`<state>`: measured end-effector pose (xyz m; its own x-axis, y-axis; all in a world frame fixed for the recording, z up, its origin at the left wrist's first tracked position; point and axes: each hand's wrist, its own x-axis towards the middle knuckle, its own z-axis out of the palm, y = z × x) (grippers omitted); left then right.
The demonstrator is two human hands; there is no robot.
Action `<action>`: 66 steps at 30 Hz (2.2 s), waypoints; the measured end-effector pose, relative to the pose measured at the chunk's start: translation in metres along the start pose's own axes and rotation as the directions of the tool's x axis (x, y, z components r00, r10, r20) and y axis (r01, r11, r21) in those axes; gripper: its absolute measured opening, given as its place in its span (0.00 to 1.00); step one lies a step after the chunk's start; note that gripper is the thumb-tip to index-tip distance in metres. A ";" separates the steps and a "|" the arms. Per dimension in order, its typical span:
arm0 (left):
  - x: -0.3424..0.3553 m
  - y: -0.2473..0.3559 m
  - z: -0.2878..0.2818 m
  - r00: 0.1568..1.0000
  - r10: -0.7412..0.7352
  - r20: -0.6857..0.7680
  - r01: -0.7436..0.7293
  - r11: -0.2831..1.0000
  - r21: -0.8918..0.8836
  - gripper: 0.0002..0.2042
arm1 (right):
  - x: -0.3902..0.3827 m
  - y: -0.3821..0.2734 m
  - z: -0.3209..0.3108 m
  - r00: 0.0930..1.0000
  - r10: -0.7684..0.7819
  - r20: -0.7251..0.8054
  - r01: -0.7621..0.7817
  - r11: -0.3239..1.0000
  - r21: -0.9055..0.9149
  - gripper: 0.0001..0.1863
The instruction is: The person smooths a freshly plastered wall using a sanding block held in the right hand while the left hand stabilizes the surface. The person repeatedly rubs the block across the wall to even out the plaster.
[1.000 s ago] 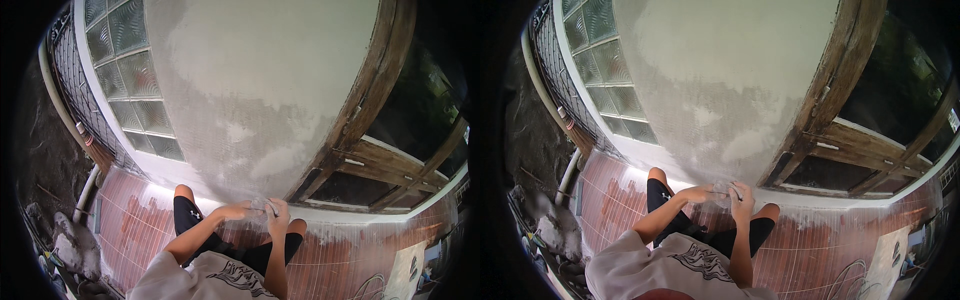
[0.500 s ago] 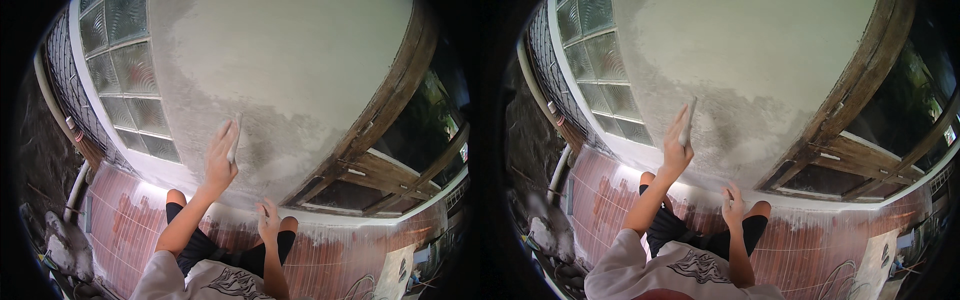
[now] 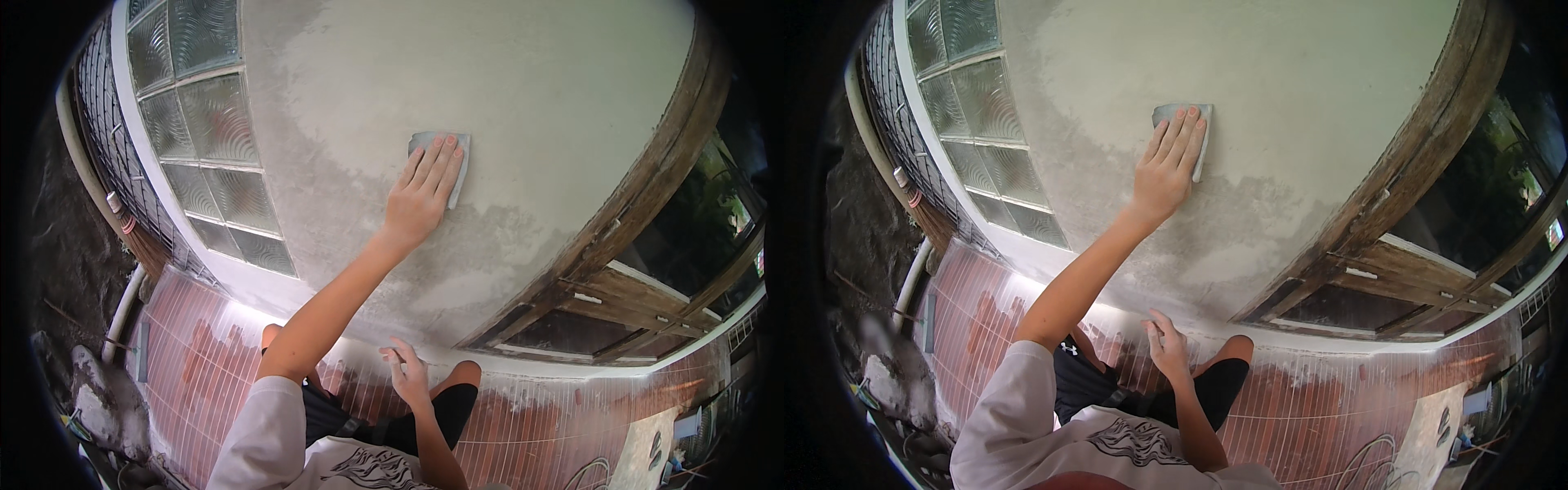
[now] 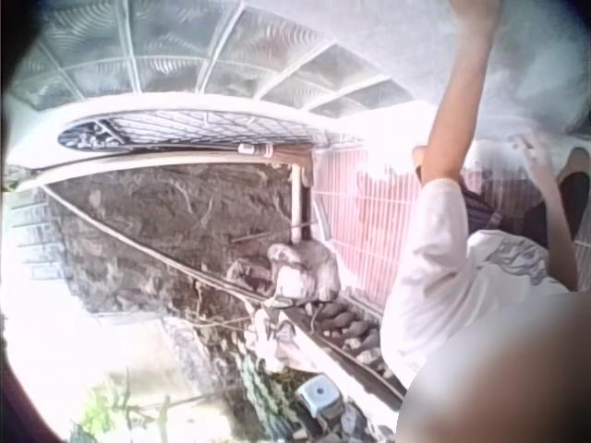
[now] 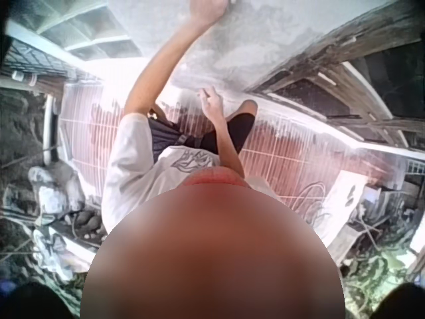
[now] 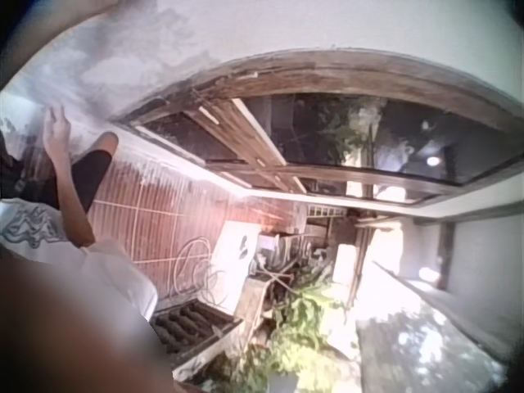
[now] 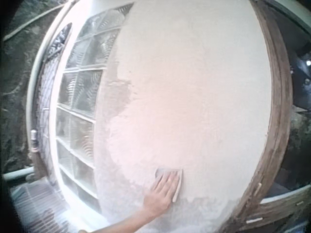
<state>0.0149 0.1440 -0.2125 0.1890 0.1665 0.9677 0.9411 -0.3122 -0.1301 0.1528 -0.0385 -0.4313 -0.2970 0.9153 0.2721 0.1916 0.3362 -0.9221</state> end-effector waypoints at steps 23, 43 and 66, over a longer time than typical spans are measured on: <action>-0.011 0.019 -0.010 0.968 -0.098 0.229 0.110 0.993 -0.040 0.37 | 0.008 0.001 0.010 0.987 0.056 0.150 -0.043 0.995 -0.089 0.17; -0.058 0.017 -0.017 0.933 -0.129 0.336 0.180 0.976 -0.125 0.37 | 0.005 0.005 0.007 0.984 0.012 0.179 0.006 0.995 -0.100 0.15; -0.206 0.091 -0.140 -0.050 -0.418 0.907 0.611 -0.731 -0.303 0.18 | 0.004 -0.002 -0.013 0.945 0.176 0.276 -0.299 0.807 0.510 0.31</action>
<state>0.0222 -0.0499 -0.3937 -0.1484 0.9706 -0.1897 -0.6576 0.0465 0.7520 0.1635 -0.0322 -0.4242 -0.5049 0.8630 0.0189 -0.2335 -0.1155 -0.9655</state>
